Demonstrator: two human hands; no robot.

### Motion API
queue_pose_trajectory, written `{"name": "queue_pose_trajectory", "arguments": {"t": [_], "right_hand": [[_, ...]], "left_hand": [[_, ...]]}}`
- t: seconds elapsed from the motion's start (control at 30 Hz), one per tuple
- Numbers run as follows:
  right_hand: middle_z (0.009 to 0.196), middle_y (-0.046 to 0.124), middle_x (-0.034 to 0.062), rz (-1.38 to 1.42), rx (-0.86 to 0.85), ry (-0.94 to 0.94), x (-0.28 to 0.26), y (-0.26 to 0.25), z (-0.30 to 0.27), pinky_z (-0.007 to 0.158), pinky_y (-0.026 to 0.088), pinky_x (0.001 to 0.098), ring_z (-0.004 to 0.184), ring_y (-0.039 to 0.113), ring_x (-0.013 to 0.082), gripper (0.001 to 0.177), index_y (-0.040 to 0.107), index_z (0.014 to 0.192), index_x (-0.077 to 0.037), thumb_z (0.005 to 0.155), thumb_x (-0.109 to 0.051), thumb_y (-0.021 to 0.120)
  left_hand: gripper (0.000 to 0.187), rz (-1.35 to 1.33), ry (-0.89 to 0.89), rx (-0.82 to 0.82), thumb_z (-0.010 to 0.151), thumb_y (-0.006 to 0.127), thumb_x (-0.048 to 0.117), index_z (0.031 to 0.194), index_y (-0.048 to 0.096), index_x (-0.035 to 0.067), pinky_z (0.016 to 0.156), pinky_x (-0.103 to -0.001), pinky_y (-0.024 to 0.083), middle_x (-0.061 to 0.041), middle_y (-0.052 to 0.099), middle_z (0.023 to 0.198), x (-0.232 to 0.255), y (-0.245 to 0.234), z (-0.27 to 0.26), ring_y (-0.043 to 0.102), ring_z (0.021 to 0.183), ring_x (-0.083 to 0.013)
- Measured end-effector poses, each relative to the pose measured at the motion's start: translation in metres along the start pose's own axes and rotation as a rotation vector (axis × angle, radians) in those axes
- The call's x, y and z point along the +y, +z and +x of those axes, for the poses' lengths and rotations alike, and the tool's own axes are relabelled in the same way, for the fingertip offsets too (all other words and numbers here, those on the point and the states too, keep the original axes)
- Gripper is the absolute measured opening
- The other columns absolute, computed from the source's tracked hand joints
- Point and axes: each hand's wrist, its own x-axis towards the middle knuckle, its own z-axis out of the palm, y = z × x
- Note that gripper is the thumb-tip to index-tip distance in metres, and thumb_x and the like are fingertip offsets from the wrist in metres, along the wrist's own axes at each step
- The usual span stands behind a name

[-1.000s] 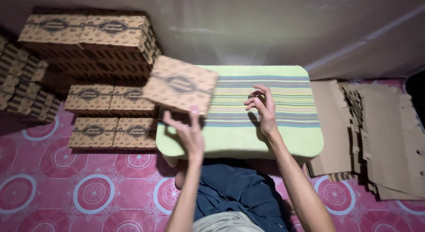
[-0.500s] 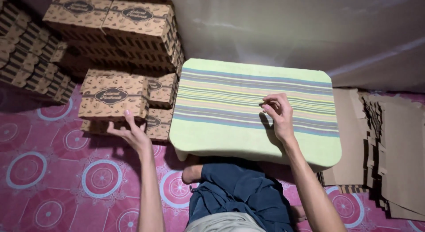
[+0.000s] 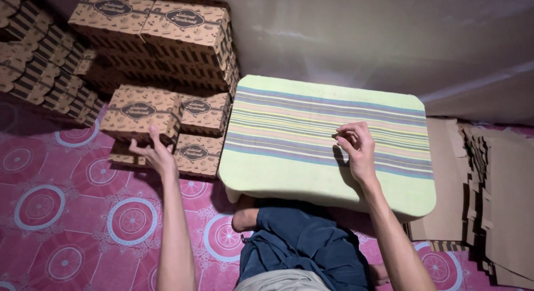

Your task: Folding flat cardboard sheets into boxes and stacking them.

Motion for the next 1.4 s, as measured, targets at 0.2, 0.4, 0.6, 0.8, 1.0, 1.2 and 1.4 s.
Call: {"name": "queue_pose_trajectory", "arguments": {"t": [0.2, 0.4, 0.6, 0.8, 1.0, 1.2, 1.4], "right_hand": [[0.109, 0.047, 0.0089, -0.004, 0.001, -0.001, 0.001, 0.0, -0.001, 0.087, 0.058, 0.0325, 0.095, 0.064, 0.0201, 0.019, 0.068, 0.109, 0.002, 0.093, -0.007, 0.069], [0.109, 0.047, 0.0087, -0.006, -0.001, 0.002, 0.004, -0.001, 0.0, 0.088, 0.057, 0.0326, 0.096, 0.065, 0.0199, 0.019, 0.068, 0.109, 0.002, 0.093, -0.007, 0.069], [0.11, 0.047, 0.0087, -0.01, 0.005, 0.018, 0.001, 0.001, -0.001, 0.09, 0.057, 0.0337, 0.096, 0.065, 0.0201, 0.021, 0.068, 0.109, 0.002, 0.092, -0.01, 0.071], [0.11, 0.047, 0.0087, -0.021, 0.006, 0.018, 0.002, 0.0, 0.0, 0.09, 0.058, 0.0337, 0.096, 0.065, 0.0203, 0.02, 0.068, 0.109, 0.002, 0.092, -0.009, 0.071], [0.111, 0.047, 0.0093, -0.054, 0.006, 0.038, 0.006, -0.001, 0.0, 0.09, 0.056, 0.0352, 0.096, 0.064, 0.0208, 0.017, 0.068, 0.108, 0.002, 0.092, -0.004, 0.068], [0.108, 0.047, 0.0104, -0.194, 0.007, 0.068, 0.009, 0.001, 0.003, 0.086, 0.054, 0.038, 0.09, 0.061, 0.0226, 0.016, 0.07, 0.105, 0.0, 0.089, 0.001, 0.067], [0.091, 0.053, 0.0168, -0.487, -0.128, 0.043, -0.001, 0.039, 0.044, 0.084, 0.05, 0.0489, 0.088, 0.062, 0.0389, 0.028, 0.07, 0.104, -0.003, 0.076, 0.0, 0.07]], "left_hand": [[0.079, 0.082, -0.01, 0.032, 0.11, 0.073, 0.053, 0.15, 0.022, 0.009, 0.103, -0.069, 0.054, -0.04, 0.017, 0.15, -0.023, -0.004, 0.048, 0.02, 0.147, -0.053], [0.089, 0.1, -0.031, -0.025, 0.106, 0.073, 0.065, 0.15, 0.019, 0.01, 0.103, -0.059, 0.059, -0.046, 0.02, 0.146, -0.006, 0.005, 0.05, 0.03, 0.143, -0.0581], [0.086, 0.142, -0.056, -0.049, 0.106, 0.071, 0.065, 0.151, 0.021, 0.011, 0.105, -0.05, 0.06, -0.048, 0.025, 0.144, -0.016, 0.01, 0.075, 0.037, 0.14, -0.057], [0.088, 0.161, -0.059, 0.0, 0.103, 0.072, 0.071, 0.15, 0.025, 0.013, 0.1, -0.046, 0.065, -0.045, 0.03, 0.144, -0.022, 0.018, 0.083, 0.043, 0.138, -0.0536], [0.087, 0.134, -0.038, 0.03, 0.1, 0.071, 0.076, 0.144, 0.029, 0.013, 0.097, -0.043, 0.067, -0.045, 0.03, 0.142, -0.01, 0.017, 0.074, 0.049, 0.134, -0.0515], [0.064, 0.156, 0.296, -0.03, 0.116, 0.052, 0.057, 0.14, 0.026, 0.003, 0.089, -0.045, 0.064, -0.031, 0.044, 0.119, -0.044, 0.001, 0.069, 0.06, 0.108, -0.0377], [0.04, 0.718, 0.604, 0.086, 0.11, 0.051, 0.027, 0.135, 0.038, -0.002, 0.107, -0.058, 0.035, -0.027, 0.042, 0.125, -0.049, -0.032, -0.084, 0.044, 0.119, -0.0466]]}}
